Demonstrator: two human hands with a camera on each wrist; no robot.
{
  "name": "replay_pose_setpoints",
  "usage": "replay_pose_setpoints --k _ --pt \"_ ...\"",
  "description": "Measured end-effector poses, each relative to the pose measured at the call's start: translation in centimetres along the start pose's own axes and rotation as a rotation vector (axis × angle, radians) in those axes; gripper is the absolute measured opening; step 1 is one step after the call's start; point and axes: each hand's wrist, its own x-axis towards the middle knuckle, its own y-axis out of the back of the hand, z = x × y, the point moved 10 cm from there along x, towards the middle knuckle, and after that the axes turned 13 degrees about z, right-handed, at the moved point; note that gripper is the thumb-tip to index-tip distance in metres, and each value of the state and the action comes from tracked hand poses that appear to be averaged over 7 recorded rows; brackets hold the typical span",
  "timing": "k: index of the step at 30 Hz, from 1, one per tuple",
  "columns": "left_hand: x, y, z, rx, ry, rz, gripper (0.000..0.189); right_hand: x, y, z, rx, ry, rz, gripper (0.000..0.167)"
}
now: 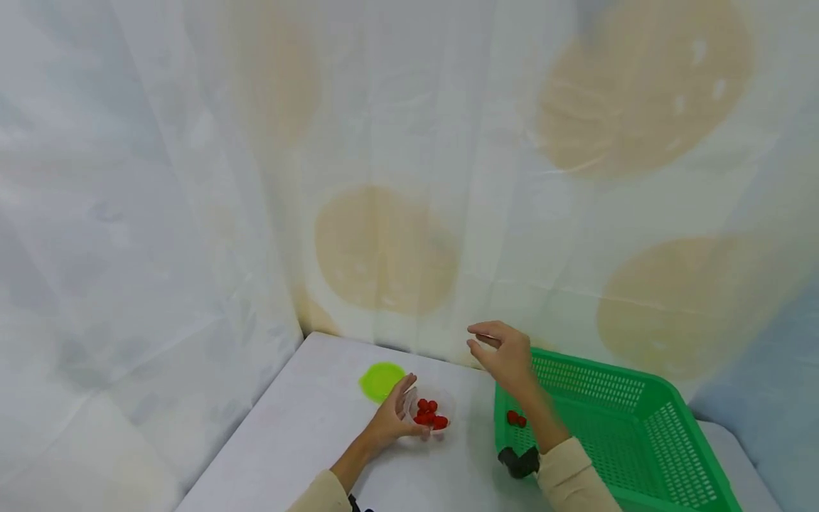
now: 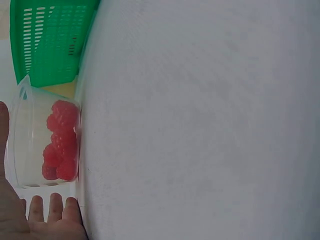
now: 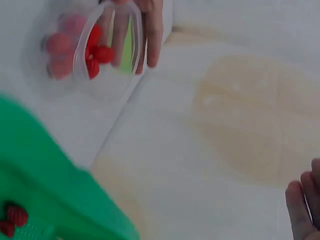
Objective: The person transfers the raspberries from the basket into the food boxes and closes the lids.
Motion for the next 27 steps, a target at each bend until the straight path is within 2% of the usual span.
replay_pose_setpoints --k 3,5,7,11,14,18,21,24,27 --pt "-0.2 0.1 -0.1 0.003 -0.006 0.002 0.097 1.2 0.6 3.6 -0.029 -0.111 -0.189 0.019" --pt "-0.2 0.2 -0.2 0.004 -0.01 -0.003 0.095 1.4 1.1 5.9 -0.044 -0.221 -0.312 0.019" --pt "-0.1 0.3 -0.2 0.01 -0.01 -0.006 0.093 1.3 1.7 7.6 -0.041 -0.273 -0.405 0.022" --pt "0.2 0.1 -0.4 -0.015 0.005 -0.02 0.09 0.5 3.3 11.3 -0.063 -0.386 -0.483 0.027" --pt "0.3 0.0 -0.4 -0.034 0.008 -0.029 0.087 -0.9 4.2 13.7 -0.07 -0.417 -0.538 0.029" --pt "0.4 0.3 -0.3 -0.025 -0.001 -0.02 0.084 -3.2 4.7 16.4 -0.04 -0.465 -0.624 0.032" --pt "0.3 0.5 -0.3 -0.035 0.002 -0.016 0.083 -5.3 5.1 18.6 0.013 -0.591 -0.662 0.037" --pt "0.0 0.5 -0.4 -0.051 0.029 -0.025 0.083 -7.3 5.6 20.5 0.01 -0.686 -0.693 0.038" --pt "-0.4 0.5 -0.6 -0.071 0.058 -0.032 0.084 -8.9 5.6 21.5 -0.006 -0.695 -0.748 0.036"
